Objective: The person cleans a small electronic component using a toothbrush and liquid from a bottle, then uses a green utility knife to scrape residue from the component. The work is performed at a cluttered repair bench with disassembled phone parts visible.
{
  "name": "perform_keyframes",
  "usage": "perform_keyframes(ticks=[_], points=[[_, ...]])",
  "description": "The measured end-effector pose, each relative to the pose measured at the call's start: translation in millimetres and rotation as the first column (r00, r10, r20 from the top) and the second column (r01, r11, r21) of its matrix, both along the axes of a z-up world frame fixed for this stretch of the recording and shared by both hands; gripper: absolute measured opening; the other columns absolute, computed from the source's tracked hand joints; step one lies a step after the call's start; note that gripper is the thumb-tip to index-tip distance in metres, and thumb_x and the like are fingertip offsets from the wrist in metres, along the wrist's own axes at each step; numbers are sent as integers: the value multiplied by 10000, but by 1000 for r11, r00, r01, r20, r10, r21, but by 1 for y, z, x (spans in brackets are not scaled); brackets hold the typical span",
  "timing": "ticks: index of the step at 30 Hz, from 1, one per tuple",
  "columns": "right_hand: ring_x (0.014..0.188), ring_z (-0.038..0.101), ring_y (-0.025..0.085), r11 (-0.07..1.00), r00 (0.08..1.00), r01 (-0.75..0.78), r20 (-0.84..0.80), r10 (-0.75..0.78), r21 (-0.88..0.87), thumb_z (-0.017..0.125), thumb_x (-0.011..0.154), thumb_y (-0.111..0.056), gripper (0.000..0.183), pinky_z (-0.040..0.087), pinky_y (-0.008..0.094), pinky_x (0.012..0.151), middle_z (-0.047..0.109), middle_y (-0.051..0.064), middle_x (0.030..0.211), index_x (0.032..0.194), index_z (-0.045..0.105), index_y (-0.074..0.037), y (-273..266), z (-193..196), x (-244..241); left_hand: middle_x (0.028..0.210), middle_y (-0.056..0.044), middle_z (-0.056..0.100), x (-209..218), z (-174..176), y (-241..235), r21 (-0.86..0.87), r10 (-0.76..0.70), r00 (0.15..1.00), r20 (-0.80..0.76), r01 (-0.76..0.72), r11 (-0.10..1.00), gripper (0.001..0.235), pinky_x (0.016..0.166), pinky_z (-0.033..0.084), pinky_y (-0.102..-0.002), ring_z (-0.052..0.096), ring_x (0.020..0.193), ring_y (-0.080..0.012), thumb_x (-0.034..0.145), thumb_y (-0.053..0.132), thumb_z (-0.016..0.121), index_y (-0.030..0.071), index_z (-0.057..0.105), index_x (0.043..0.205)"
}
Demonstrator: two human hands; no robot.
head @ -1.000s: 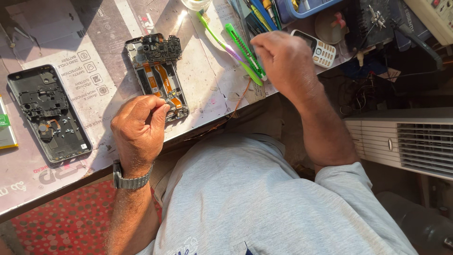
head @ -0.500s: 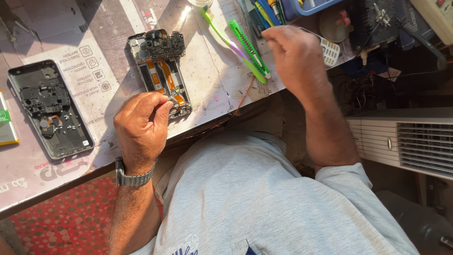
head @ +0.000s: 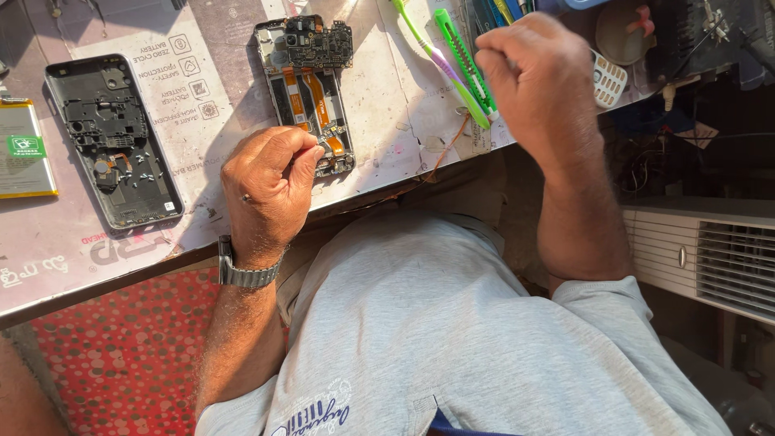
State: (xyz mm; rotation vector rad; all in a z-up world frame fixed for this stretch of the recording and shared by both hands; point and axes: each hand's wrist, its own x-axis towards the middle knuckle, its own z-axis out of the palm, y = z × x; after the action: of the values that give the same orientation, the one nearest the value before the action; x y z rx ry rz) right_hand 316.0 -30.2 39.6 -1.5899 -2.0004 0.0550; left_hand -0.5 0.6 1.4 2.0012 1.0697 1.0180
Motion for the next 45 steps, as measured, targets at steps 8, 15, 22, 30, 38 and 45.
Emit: perform_keyframes(ticks=[8, 15, 22, 30, 38, 45], points=[[811, 704, 279, 964, 958, 210, 233, -169, -164, 861, 923, -211, 204, 560, 424, 741, 723, 107, 917, 920, 760, -34, 0, -29, 7, 933, -115, 713, 1, 4, 1, -6, -7, 1000, -8, 7, 1000, 127, 766, 550, -376, 714, 865, -276, 949, -3, 795, 5, 670, 964], [813, 695, 265, 969, 926, 220, 338, -170, -114, 752, 938, -140, 91, 525, 464, 850, 737, 64, 888, 945, 733, -51, -6, -27, 27, 925, -101, 720, -3, -5, 1, 23, -7, 999, 39, 6, 1000, 126, 744, 558, -356, 723, 855, -253, 963, 7, 795, 16, 669, 960], [841, 722, 168, 899, 697, -401, -695, 176, -175, 626, 1156, -83, 194, 630, 281, 716, 701, 160, 1016, 1266, 607, 76, -33, -22, 8, 967, -87, 720, -6, -9, 0, 16, -24, 995, 92, 23, 1000, 118, 764, 566, -341, 716, 874, -225, 1003, 18, 796, 26, 680, 1021], [456, 525, 104, 881, 270, -415, -955, -120, -228, 650, 1083, -248, 338, 402, 249, 424, 644, 154, 778, 1256, 613, 39, -43, -37, -35, 952, -84, 705, -9, -15, 1, -4, -32, 995, 94, 32, 999, 131, 687, 530, -307, 689, 823, -192, 1033, 14, 811, 23, 682, 1053], [388, 468, 107, 865, 142, -474, -984, -106, -161, 675, 1097, -379, 405, 345, 243, 382, 610, 103, 652, 1066, 660, 25, -48, -55, -32, 898, -88, 699, -11, -22, 1, -43, -19, 994, 110, 24, 999, 133, 680, 522, -326, 692, 780, -195, 1012, 20, 814, 16, 682, 1020], [443, 529, 138, 912, 76, -369, -984, -163, -179, 768, 993, -391, 413, 415, 262, 425, 602, 107, 630, 989, 658, 7, -50, -40, -36, 872, -88, 706, -2, 7, 3, 21, 43, 995, 90, -45, 999, 116, 683, 554, -329, 705, 780, -217, 940, 88, 770, 34, 667, 941]])
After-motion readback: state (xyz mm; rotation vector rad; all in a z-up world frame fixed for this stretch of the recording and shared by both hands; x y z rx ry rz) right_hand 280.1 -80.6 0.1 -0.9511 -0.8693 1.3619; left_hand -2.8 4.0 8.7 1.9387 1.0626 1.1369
